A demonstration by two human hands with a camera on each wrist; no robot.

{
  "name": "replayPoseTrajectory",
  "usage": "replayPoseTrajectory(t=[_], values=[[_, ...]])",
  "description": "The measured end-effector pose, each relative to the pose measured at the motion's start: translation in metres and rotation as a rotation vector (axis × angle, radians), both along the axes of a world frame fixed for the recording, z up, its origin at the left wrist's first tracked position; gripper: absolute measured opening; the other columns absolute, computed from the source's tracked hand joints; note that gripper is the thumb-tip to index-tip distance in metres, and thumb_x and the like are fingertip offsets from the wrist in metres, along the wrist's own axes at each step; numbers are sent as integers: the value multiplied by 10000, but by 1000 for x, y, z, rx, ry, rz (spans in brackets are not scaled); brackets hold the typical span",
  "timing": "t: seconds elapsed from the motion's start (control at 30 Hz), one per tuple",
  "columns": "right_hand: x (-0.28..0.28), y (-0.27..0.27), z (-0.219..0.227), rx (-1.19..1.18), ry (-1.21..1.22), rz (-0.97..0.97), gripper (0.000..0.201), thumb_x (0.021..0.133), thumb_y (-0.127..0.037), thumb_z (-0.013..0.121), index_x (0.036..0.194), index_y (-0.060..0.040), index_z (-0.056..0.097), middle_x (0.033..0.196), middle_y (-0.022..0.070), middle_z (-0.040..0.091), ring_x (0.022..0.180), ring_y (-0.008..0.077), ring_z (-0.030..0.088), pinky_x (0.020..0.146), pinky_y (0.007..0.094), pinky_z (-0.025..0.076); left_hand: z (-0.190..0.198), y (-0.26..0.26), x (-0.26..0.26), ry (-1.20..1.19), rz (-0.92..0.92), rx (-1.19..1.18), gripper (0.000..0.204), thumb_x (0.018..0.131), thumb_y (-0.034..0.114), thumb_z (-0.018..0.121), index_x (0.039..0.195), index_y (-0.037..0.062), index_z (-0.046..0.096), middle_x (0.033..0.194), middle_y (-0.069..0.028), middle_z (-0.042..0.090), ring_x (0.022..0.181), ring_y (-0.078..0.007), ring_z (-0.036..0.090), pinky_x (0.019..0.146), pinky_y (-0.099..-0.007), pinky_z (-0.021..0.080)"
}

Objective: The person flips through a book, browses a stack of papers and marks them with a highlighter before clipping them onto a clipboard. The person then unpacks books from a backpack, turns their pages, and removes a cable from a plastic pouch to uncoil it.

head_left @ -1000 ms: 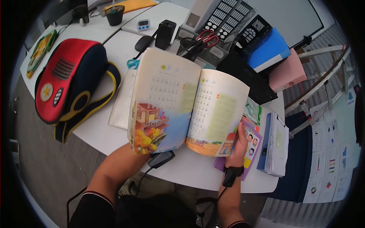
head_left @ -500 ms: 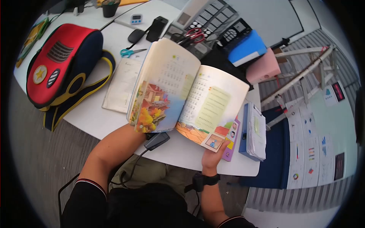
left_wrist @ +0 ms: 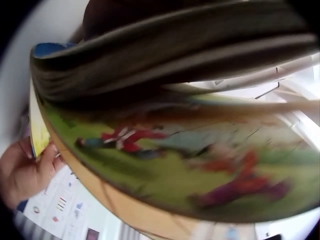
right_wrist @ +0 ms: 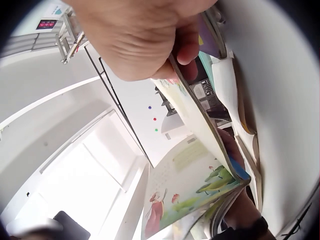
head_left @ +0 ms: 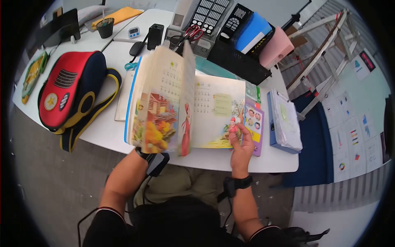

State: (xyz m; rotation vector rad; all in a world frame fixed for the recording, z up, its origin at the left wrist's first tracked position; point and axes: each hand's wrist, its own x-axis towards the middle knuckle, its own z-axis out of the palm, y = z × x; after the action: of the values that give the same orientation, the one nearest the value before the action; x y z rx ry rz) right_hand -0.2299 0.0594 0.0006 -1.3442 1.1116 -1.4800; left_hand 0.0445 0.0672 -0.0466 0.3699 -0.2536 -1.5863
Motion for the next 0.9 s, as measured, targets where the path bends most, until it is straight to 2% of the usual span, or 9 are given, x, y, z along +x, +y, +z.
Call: replayPoseTrajectory(t=[0.07, 0.2, 0.23, 0.33, 0.4, 0.47, 0.5, 0.6, 0.9], values=[[7, 6, 6, 16, -62, -23, 337, 933, -80, 672, 1241, 33, 599, 1138, 55, 633, 928, 79, 582, 787, 224, 485, -79, -8, 12, 174, -214, -126, 568, 1023, 479, 448, 1462, 119, 409, 1456, -115, 462, 1243, -273, 521, 973, -450, 508], [7, 13, 8, -28, -89, -33, 330, 946, -76, 645, 1257, 28, 610, 1157, 63, 640, 1012, 105, 580, 892, 255, 473, 12, 27, 13, 15, -86, -8, 688, 1009, 583, 387, 1486, 87, 371, 1398, -162, 507, 1224, -319, 543, 1032, -491, 463], [8, 15, 11, -26, -71, -37, 326, 947, -76, 642, 1254, 29, 612, 1159, 62, 641, 1018, 106, 578, 897, 256, 471, 35, 18, 33, 100, -244, -7, 806, 977, 657, 373, 1503, 47, 332, 1448, -207, 460, 1252, -361, 532, 1053, -522, 446], [6, 17, 3, -79, -39, -88, 317, 955, -81, 629, 1249, 37, 616, 1161, 69, 644, 1021, 112, 578, 901, 260, 470, 63, 27, 34, 37, -173, -100, 907, 947, 714, 345, 1496, -7, 319, 1453, -253, 446, 1261, -378, 533, 1064, -551, 432], [7, 21, 6, -64, -86, -84, 309, 962, -82, 617, 1245, 42, 618, 1166, 75, 646, 1021, 115, 579, 893, 261, 473, 49, 25, 45, 3, -185, -127, 803, 977, 586, 444, 1460, -49, 351, 1415, -263, 485, 1257, -355, 548, 1066, -529, 445], [8, 24, 1, -64, -107, -92, 306, 964, -85, 619, 1243, 40, 622, 1177, 80, 644, 1025, 113, 575, 891, 262, 474, 41, 26, 47, -514, -65, -138, 671, 965, 405, 596, 1412, -56, 400, 1333, -195, 574, 1171, -275, 617, 993, -408, 521], [9, 28, 3, -60, -93, -97, 307, 967, -93, 620, 1243, 39, 623, 1182, 83, 643, 1028, 114, 575, 892, 263, 475, 38, 25, 52, -415, -130, -171, 587, 948, 233, 636, 1411, -44, 405, 1338, -196, 571, 1162, -261, 622, 988, -409, 530], [13, 36, 0, -71, -65, -128, 314, 976, -111, 620, 1252, 38, 619, 1193, 88, 640, 1024, 114, 575, 884, 261, 477, 21, 26, 48, -355, -85, -122, 534, 964, 208, 603, 1403, -31, 416, 1331, -186, 579, 1138, -255, 636, 965, -397, 547], [14, 48, -19, -24, -7, -208, 359, 980, -134, 628, 1286, 47, 580, 1243, 118, 625, 1085, 147, 569, 932, 281, 461, 11, 37, 35, -44, -151, -153, 724, 1012, 520, 458, 1496, 1, 318, 1476, -199, 447, 1314, -317, 494, 1100, -471, 422]])
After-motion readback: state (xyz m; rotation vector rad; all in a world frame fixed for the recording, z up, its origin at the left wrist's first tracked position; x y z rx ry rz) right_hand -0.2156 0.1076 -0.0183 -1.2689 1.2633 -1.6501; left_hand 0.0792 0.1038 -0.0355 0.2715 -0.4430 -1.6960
